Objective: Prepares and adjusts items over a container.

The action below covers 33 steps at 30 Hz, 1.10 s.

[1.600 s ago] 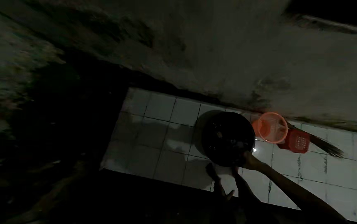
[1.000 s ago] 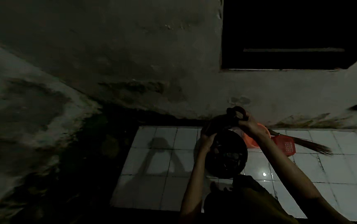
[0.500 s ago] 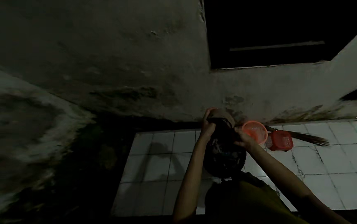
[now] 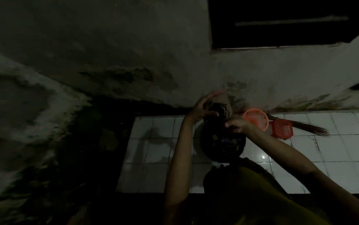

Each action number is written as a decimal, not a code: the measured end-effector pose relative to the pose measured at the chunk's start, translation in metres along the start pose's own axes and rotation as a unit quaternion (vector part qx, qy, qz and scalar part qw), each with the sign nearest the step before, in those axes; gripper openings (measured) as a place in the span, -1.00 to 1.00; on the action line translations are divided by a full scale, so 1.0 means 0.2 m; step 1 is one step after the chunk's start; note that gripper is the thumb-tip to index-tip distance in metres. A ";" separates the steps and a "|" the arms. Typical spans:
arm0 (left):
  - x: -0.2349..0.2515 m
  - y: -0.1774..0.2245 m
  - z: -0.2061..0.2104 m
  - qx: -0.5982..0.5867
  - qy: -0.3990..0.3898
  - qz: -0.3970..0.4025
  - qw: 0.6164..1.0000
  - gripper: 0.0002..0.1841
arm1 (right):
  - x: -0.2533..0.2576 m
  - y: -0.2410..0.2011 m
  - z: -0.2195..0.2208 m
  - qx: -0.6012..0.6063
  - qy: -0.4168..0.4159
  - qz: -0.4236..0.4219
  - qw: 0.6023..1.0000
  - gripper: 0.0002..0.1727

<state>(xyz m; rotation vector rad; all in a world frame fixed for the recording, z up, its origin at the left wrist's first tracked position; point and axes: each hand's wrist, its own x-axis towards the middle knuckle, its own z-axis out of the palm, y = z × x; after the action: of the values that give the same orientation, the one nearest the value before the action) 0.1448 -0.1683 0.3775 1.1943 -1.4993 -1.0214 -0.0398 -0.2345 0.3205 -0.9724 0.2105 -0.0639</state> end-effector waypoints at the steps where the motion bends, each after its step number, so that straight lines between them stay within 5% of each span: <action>1: 0.00 0.01 0.01 -0.013 0.000 -0.007 1.000 -0.29 | 0.02 -0.01 0.02 -0.007 0.001 0.003 1.000 -0.54; 5: 0.00 0.09 0.10 0.067 0.074 -0.041 0.994 -0.70 | 0.07 -0.02 0.11 -0.078 0.083 -0.016 0.993 -0.70; 9: 0.03 0.11 0.17 0.162 0.201 -0.056 0.964 -0.75 | 0.15 0.01 0.15 -0.243 0.230 -0.043 0.941 -0.35; 13: 0.06 0.11 0.22 0.199 0.254 -0.131 0.937 -0.74 | 0.24 0.10 0.13 -0.272 0.295 -0.154 0.903 -0.44; 18: 0.10 0.00 0.30 0.253 0.333 -0.160 0.894 -0.83 | 0.27 0.12 0.12 -0.372 0.372 -0.072 0.847 -0.58; 27: 0.17 -0.04 0.31 0.275 0.311 -0.271 0.869 -0.71 | 0.31 0.13 0.10 -0.452 0.407 -0.012 0.794 -0.60; 30: 0.12 -0.09 0.30 0.265 0.320 -0.210 0.885 -0.76 | 0.29 0.14 0.05 -0.452 0.355 -0.020 0.818 -0.51; 33: 0.06 -0.15 0.21 0.195 0.282 -0.151 0.927 -0.67 | 0.25 0.14 -0.07 -0.322 0.246 -0.052 0.913 -0.43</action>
<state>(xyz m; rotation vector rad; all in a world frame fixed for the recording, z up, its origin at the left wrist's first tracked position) 0.1092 -0.1840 0.3420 1.8608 -1.0973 -0.4941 0.0055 -0.2384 0.2828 -1.6195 0.6737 -0.3575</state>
